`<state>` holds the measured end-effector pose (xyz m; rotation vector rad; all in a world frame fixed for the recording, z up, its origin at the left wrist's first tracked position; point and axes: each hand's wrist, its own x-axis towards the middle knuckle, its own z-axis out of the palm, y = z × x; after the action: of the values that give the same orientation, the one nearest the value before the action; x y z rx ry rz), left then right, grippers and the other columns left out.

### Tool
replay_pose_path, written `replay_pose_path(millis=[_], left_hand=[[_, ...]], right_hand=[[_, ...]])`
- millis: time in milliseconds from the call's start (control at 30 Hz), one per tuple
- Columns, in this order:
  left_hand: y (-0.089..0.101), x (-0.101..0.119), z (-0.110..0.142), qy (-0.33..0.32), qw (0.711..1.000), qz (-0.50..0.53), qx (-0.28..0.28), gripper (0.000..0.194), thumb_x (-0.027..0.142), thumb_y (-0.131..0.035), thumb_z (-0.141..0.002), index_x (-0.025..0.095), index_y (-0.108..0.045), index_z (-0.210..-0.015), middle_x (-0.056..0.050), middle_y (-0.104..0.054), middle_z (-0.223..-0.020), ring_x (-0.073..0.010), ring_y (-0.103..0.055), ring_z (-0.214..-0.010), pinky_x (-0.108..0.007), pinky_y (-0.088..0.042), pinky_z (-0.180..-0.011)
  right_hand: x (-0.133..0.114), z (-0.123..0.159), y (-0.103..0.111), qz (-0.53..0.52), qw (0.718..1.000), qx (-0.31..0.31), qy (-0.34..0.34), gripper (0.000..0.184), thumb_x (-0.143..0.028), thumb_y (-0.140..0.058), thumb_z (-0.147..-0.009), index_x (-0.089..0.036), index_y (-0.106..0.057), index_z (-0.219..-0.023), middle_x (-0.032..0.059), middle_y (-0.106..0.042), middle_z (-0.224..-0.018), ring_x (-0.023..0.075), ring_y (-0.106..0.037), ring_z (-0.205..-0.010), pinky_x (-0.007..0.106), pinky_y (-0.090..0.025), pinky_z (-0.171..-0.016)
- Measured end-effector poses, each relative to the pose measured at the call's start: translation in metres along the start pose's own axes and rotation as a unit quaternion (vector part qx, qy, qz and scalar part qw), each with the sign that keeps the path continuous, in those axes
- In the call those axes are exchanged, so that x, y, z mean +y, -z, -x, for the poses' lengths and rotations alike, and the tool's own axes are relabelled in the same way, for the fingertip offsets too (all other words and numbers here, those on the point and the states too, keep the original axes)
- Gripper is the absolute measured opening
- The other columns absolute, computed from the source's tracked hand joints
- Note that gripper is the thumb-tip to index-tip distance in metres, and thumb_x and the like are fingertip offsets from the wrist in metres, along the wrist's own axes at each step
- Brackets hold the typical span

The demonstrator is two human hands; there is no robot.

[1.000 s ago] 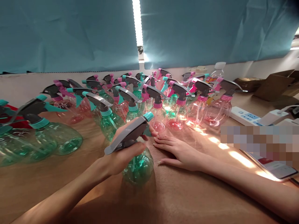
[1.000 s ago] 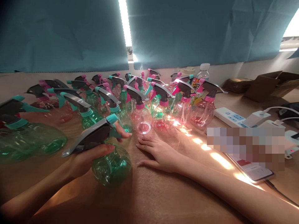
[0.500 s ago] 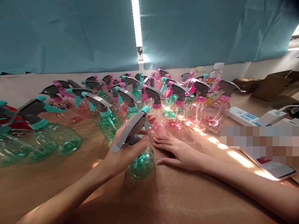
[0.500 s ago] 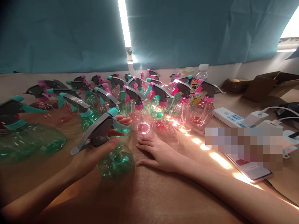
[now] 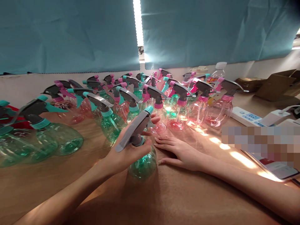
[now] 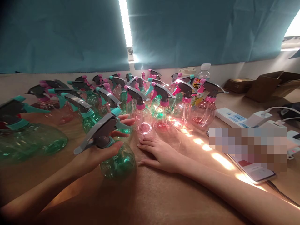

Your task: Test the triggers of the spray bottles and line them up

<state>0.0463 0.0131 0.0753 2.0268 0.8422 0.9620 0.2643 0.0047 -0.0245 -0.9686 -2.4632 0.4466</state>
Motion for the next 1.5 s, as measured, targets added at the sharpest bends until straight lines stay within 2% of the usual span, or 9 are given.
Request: replay_pose_path(millis=[233,367,533,833,1000,1267,1500], left_hand=[[-0.003,0.006,-0.001,0.002,1.000,-0.009,0.015,0.049,0.020,-0.057,-0.076,0.029,-0.063,-0.124,-0.006,-0.069,-0.121,-0.0303,-0.062,-0.115,-0.037,-0.055,-0.089],[-0.003,0.012,-0.001,0.024,1.000,-0.009,0.014,0.049,0.019,-0.057,-0.075,0.028,-0.064,-0.122,-0.006,-0.066,-0.127,-0.0320,-0.059,-0.120,-0.037,-0.055,-0.089],[-0.001,0.010,0.000,0.021,1.000,0.009,0.015,0.051,0.018,-0.059,-0.075,0.028,-0.063,-0.124,-0.005,-0.062,-0.133,-0.0324,-0.057,-0.123,-0.036,-0.056,-0.088],[-0.001,0.007,0.000,0.013,1.000,0.007,0.014,0.050,0.016,-0.058,-0.076,0.027,-0.062,-0.124,-0.006,-0.062,-0.134,-0.0312,-0.057,-0.123,-0.036,-0.056,-0.088],[-0.001,0.001,0.001,-0.003,1.000,0.020,0.012,0.049,0.016,-0.059,-0.076,0.027,-0.062,-0.123,-0.004,-0.061,-0.135,-0.0310,-0.056,-0.124,-0.033,-0.056,-0.088],[-0.002,0.010,0.000,0.017,1.000,0.005,0.018,0.048,0.016,-0.058,-0.075,0.026,-0.063,-0.122,-0.006,-0.063,-0.133,-0.0309,-0.058,-0.122,-0.036,-0.057,-0.087],[-0.002,0.009,-0.001,0.006,1.000,0.027,0.006,0.044,0.011,-0.057,-0.074,0.023,-0.064,-0.116,-0.006,-0.064,-0.129,-0.0282,-0.057,-0.122,-0.032,-0.055,-0.089]], right_hand=[[0.000,0.000,0.000,0.003,1.000,0.000,-0.003,0.058,-0.048,-0.059,-0.091,-0.020,-0.050,-0.141,0.0123,-0.052,-0.145,0.0275,-0.044,-0.137,0.048,-0.040,-0.112],[0.001,0.000,-0.001,-0.002,1.000,0.003,-0.005,0.059,-0.049,-0.059,-0.090,-0.019,-0.051,-0.140,0.0128,-0.052,-0.144,0.0277,-0.045,-0.137,0.049,-0.039,-0.112],[0.000,0.000,0.000,0.007,1.000,-0.007,-0.006,0.061,-0.050,-0.057,-0.091,-0.016,-0.051,-0.140,0.0135,-0.051,-0.146,0.0272,-0.043,-0.138,0.047,-0.038,-0.114],[0.000,0.000,-0.001,-0.010,1.000,0.007,-0.002,0.059,-0.049,-0.059,-0.090,-0.020,-0.051,-0.140,0.0126,-0.052,-0.145,0.0282,-0.044,-0.137,0.050,-0.039,-0.112],[0.000,0.000,0.000,0.002,1.000,0.001,-0.003,0.059,-0.051,-0.057,-0.091,-0.017,-0.051,-0.140,0.0127,-0.052,-0.145,0.0274,-0.044,-0.137,0.048,-0.039,-0.112],[0.001,0.000,-0.001,0.009,1.000,-0.003,-0.002,0.058,-0.050,-0.057,-0.092,-0.019,-0.051,-0.140,0.0117,-0.051,-0.146,0.0274,-0.043,-0.138,0.049,-0.038,-0.114],[0.000,0.000,0.000,0.008,1.000,-0.003,-0.003,0.059,-0.050,-0.057,-0.092,-0.016,-0.052,-0.140,0.0129,-0.051,-0.146,0.0276,-0.043,-0.138,0.049,-0.038,-0.114]])
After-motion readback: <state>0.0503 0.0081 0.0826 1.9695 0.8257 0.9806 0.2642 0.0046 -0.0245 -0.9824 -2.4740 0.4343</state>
